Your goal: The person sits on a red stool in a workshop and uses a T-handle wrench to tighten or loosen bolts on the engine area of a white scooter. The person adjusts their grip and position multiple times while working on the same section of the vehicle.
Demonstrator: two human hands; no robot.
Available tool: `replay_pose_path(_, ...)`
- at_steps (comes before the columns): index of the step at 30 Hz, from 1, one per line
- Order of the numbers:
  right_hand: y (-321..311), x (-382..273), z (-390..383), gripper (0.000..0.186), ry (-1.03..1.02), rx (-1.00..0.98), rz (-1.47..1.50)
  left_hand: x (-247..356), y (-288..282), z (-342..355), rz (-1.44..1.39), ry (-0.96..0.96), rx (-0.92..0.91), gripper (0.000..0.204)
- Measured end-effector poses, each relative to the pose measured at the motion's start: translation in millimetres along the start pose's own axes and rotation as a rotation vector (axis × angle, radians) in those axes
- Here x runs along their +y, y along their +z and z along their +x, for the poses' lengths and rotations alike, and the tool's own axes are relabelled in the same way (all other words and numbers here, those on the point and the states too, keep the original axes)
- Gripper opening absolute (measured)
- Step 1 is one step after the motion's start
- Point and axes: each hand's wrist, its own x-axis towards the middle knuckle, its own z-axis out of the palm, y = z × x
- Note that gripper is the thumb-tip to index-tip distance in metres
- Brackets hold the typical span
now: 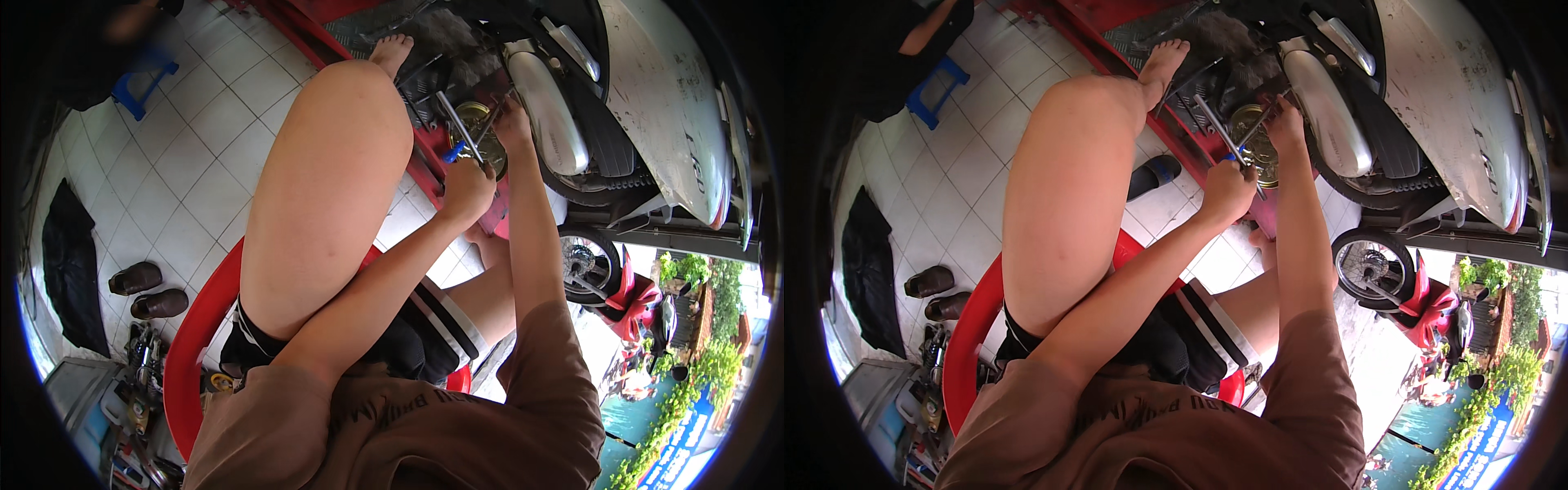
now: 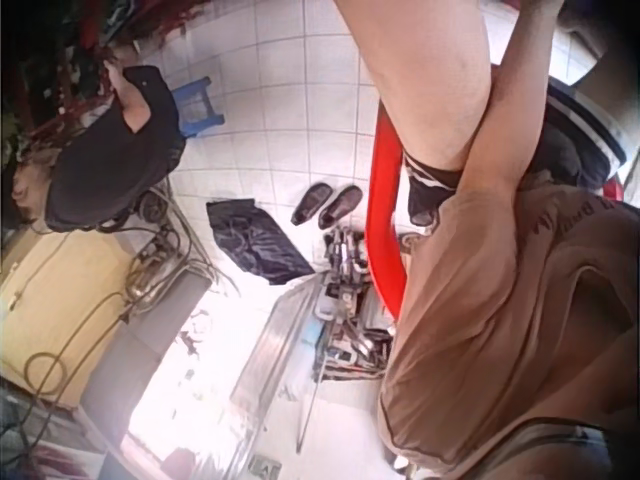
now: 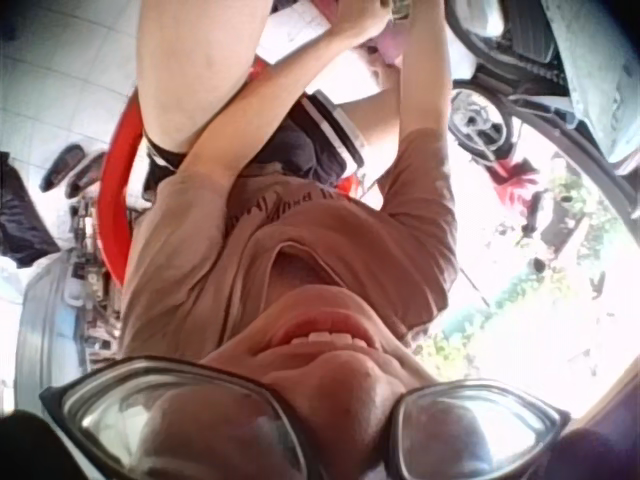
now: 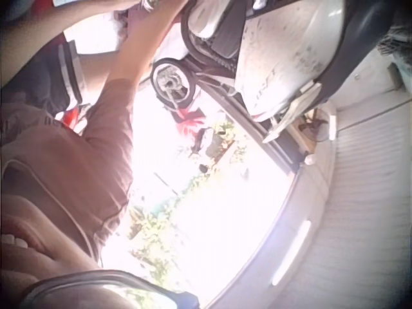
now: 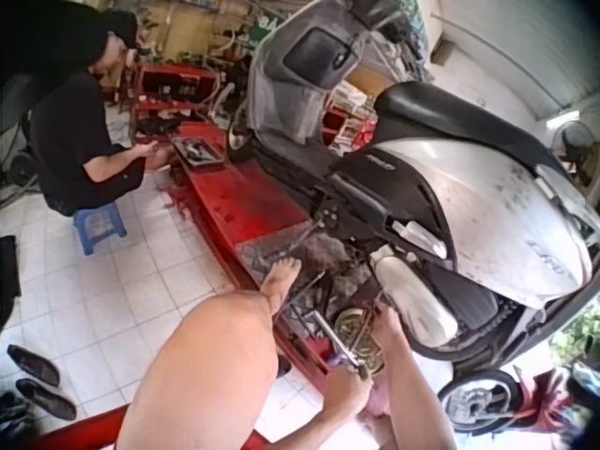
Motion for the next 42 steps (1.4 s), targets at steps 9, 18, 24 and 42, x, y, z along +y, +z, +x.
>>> replay_pose_path(9, -11, -12, 61, 0.016, 0.094, 0.001, 0.255, 5, -1, -2, -0.145, -0.077, 0.047, 0.031)
replay_pose_path(18, -47, 17, 74, 0.011, -0.005, 0.078, 0.437, 5, 7, -28, -0.144, -0.039, 0.120, 0.017)
replay_pose_path(24, -47, 68, 31, 0.008, 0.050, 0.141, 0.650, -11, 10, -32, -0.103, 0.007, 0.030, 0.015)
replay_pose_path(42, 14, 30, -24, 0.023, 0.223, -0.252, 0.402, -35, 18, -36, -0.026, 0.001, -0.131, 0.013)
